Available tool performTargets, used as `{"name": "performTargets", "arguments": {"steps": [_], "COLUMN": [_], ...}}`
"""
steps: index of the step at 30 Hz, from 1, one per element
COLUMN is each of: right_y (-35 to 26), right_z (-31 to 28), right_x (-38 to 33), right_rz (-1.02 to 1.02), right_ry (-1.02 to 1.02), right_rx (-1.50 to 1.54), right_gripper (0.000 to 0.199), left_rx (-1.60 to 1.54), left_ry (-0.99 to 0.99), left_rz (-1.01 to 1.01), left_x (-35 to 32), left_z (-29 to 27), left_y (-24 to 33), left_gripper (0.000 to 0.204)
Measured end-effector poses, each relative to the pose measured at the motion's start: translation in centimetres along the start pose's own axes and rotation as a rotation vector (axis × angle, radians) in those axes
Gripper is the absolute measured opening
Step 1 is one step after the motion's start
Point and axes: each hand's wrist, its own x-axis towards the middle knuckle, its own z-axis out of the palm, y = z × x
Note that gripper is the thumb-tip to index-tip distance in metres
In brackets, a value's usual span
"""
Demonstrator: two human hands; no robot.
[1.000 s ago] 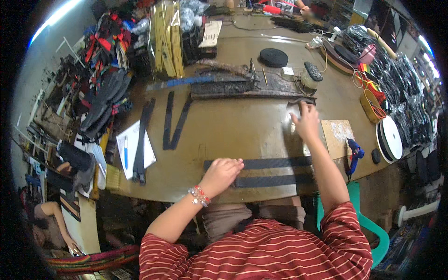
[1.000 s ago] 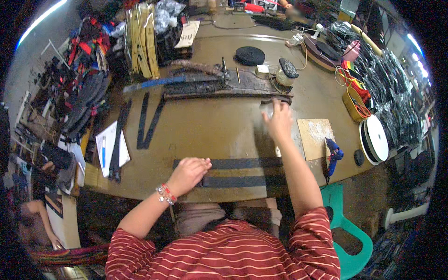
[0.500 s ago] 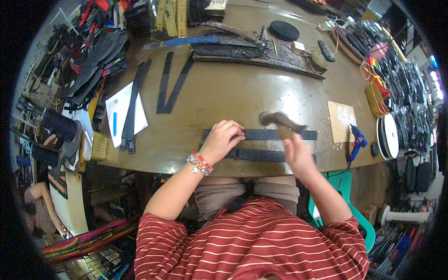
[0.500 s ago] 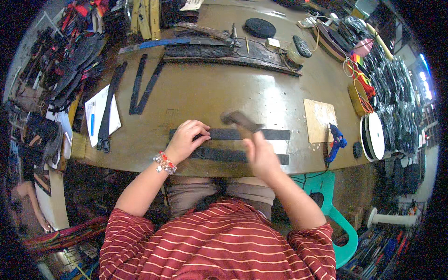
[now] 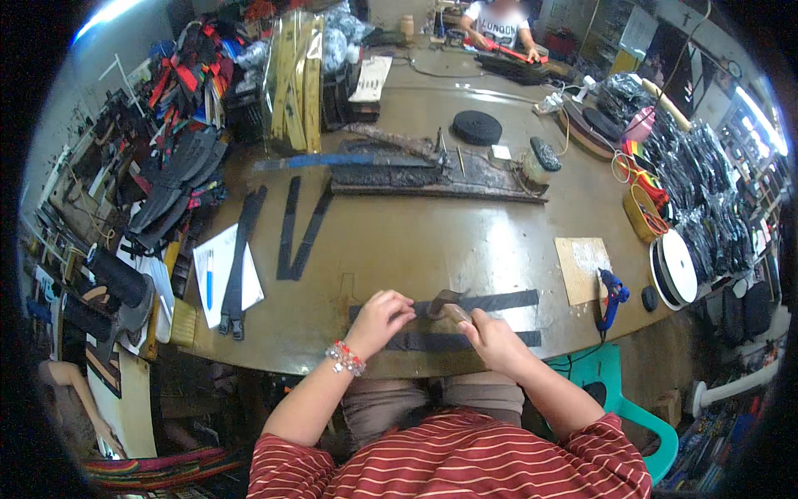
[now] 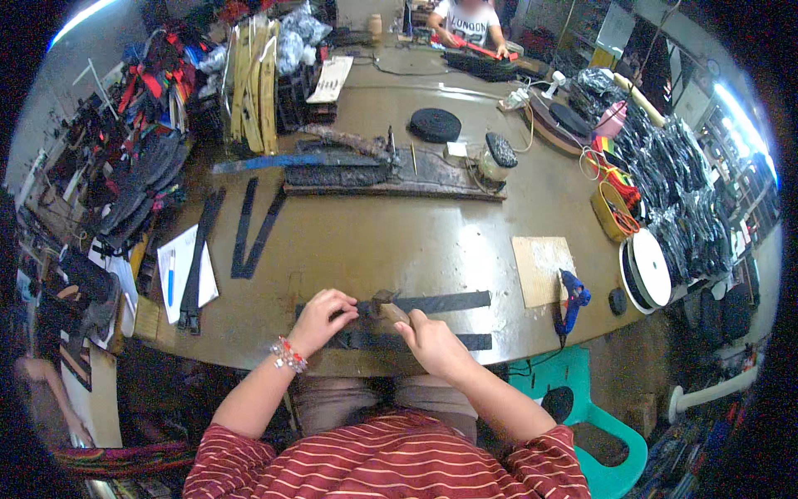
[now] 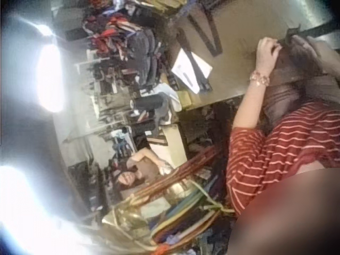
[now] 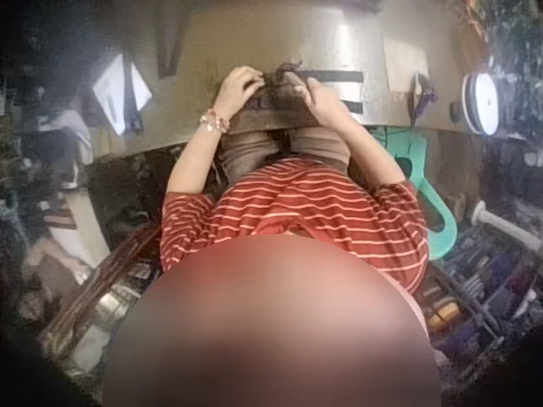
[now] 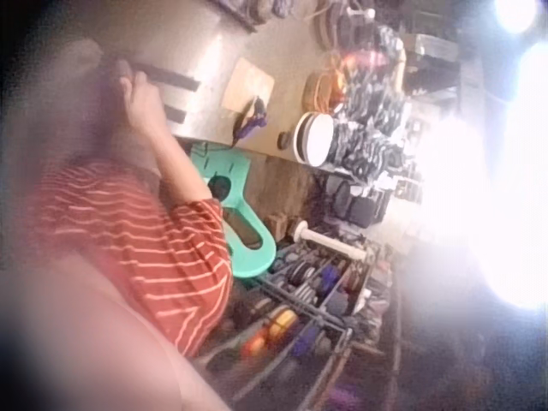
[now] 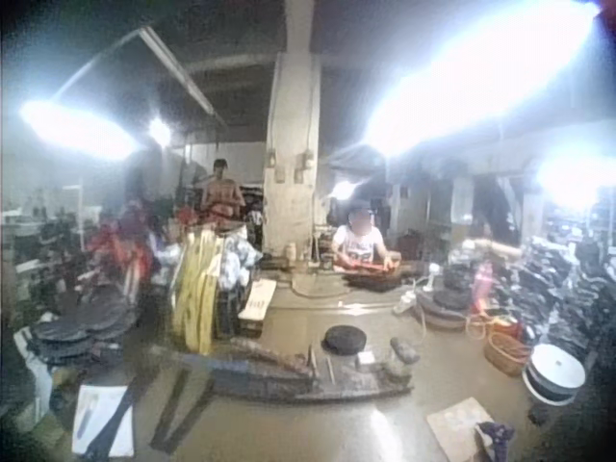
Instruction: The person measures and cuts a black strap, then uses a hot glue gun to attach a buckle and a small fabric piece to the strap ends. The person works at a cluttered table with tools and materials visible.
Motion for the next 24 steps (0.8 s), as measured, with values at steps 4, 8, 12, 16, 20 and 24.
{"name": "performTargets", "arguments": {"steps": [4, 8, 12, 16, 20, 24], "right_y": [0.0, 0.3, 3.8, 8.8, 11.7, 12.6], "right_z": [0.5, 0.4, -1.2, -2.3, -1.6, -0.9], "right_x": [1.1, 3.0, 5.6, 6.7, 6.6, 6.6], "right_rz": [0.064, 0.025, 0.009, -0.110, 0.085, 0.027], "right_ry": [-0.004, -0.116, 0.160, 0.694, 0.639, 0.708], "right_rx": [0.005, -0.079, -0.116, -0.436, -0.450, -0.536], "right_gripper": [0.038, 0.040, 0.034, 0.027, 0.029, 0.030], "left_rx": [-0.006, -0.065, -0.026, 0.039, 0.182, -0.308], "left_ry": [-0.012, 0.053, 0.089, 0.216, 0.333, 0.709], "left_rz": [-0.005, -0.077, -0.081, 0.067, 0.496, 1.196], "left_x": [-0.1, -0.5, -0.6, 0.2, -1.0, -2.3], "left_z": [-0.1, 0.2, 0.2, -2.5, -9.6, -12.4], "left_y": [0.3, 0.2, 0.6, 4.6, 14.1, 24.2], "left_gripper": [0.011, 0.014, 0.016, 0.016, 0.024, 0.023]}}
